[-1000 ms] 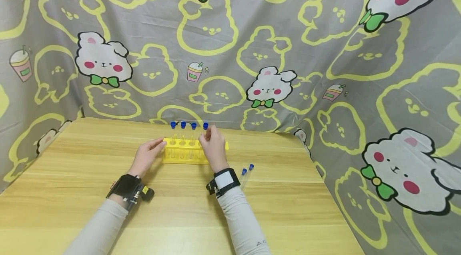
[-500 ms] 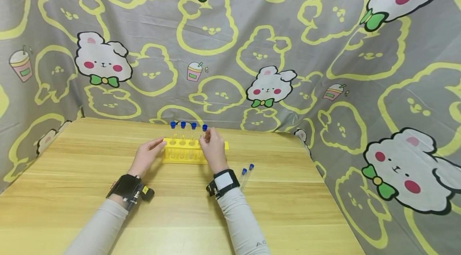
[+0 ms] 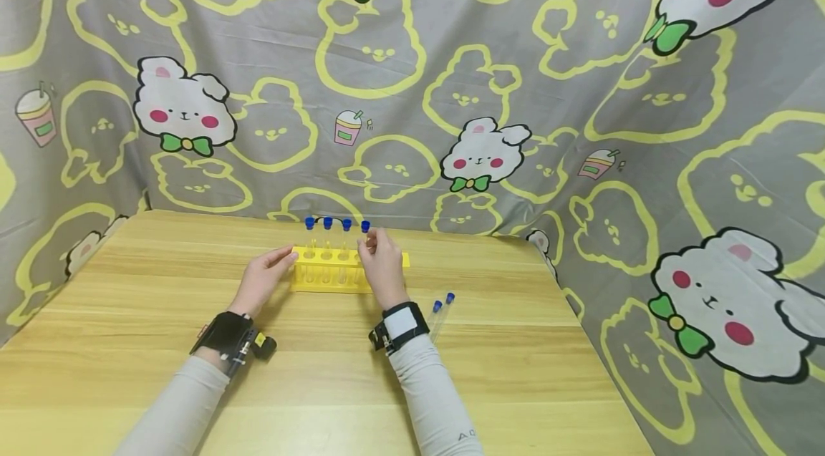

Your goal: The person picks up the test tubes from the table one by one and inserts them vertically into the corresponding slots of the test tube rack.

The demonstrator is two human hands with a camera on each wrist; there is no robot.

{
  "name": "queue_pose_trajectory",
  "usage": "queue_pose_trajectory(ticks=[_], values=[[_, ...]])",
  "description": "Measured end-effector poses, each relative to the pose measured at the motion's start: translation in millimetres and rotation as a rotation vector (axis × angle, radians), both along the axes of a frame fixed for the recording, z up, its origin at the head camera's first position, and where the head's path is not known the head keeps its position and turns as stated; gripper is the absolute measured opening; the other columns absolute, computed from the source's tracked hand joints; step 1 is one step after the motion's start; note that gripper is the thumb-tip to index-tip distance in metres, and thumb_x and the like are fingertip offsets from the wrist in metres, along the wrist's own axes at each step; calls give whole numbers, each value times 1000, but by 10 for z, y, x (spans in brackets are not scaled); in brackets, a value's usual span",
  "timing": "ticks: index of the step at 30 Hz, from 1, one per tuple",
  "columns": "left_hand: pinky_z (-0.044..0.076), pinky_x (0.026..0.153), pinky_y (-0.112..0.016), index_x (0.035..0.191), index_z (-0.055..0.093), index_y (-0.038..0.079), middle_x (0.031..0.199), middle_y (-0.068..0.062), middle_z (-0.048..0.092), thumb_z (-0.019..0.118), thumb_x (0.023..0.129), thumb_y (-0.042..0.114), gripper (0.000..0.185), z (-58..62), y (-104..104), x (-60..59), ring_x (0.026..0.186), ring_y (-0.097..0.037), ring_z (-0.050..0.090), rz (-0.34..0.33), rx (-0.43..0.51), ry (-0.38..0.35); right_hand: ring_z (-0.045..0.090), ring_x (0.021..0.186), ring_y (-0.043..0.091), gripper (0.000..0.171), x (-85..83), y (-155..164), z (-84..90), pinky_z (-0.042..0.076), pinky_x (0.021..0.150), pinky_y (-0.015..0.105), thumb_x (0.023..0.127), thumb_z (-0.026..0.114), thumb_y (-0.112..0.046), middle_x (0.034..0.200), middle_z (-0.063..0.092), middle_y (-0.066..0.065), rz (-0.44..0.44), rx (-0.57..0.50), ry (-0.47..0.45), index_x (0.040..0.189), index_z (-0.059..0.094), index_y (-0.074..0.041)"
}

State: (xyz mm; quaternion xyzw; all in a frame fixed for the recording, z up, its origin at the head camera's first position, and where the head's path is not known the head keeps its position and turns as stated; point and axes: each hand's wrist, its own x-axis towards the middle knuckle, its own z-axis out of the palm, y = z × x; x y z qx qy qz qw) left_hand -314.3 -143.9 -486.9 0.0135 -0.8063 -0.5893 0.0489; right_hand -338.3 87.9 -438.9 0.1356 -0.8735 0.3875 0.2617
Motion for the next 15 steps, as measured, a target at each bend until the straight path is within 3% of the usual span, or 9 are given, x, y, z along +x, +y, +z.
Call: queue_pose_trajectory(ticks=[11, 15], values=[[35, 116, -50, 142, 50, 10, 147, -14, 49, 55, 95, 54, 64, -5, -3, -1, 139, -34, 43, 0, -7, 11, 69, 77, 24, 23, 27, 83, -3, 60, 66, 30, 93, 64, -17, 87, 72, 15, 21, -17, 43, 104, 62, 2], [35, 116, -50, 142, 50, 11, 148, -14, 49, 55, 95, 54, 65, -8, -1, -1, 139, -34, 42, 2, -6, 10, 70, 81, 26, 25, 55, 175, 38, 61, 70, 34, 94, 65, -18, 91, 72, 15, 18, -33, 8, 108, 62, 2]])
